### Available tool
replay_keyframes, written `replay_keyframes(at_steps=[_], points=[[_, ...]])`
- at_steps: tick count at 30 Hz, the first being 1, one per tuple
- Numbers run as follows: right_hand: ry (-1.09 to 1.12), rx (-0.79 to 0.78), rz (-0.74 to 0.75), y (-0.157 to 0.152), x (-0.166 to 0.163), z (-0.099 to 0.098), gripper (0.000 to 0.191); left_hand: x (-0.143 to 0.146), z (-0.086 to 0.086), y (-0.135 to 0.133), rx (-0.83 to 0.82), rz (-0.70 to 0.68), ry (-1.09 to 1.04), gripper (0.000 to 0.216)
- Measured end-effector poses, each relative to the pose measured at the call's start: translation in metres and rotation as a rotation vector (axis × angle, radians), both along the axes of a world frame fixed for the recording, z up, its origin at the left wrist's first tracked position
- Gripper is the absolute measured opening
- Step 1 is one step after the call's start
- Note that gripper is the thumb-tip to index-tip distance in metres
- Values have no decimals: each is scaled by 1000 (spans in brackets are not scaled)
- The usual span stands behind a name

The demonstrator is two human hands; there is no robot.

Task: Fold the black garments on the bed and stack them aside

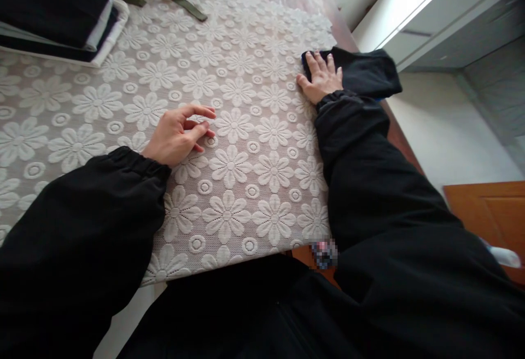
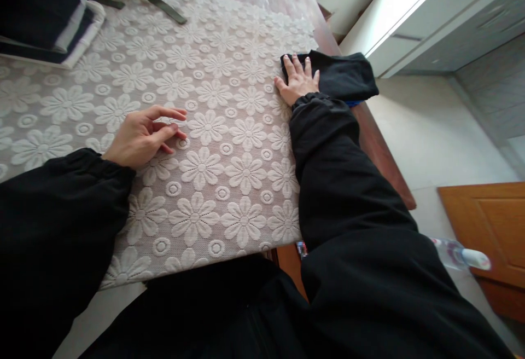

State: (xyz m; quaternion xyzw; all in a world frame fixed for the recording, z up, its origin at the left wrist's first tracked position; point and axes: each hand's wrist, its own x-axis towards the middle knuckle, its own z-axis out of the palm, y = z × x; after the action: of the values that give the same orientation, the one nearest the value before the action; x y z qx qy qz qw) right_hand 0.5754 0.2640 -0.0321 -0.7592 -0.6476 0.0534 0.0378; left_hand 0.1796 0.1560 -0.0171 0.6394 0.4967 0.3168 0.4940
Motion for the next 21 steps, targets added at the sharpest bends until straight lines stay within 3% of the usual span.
replay_keyframes(at_steps=[21], points=[[5, 3, 4, -4, -5, 0, 70, -1, -2, 1, 1, -5, 17, 24]])
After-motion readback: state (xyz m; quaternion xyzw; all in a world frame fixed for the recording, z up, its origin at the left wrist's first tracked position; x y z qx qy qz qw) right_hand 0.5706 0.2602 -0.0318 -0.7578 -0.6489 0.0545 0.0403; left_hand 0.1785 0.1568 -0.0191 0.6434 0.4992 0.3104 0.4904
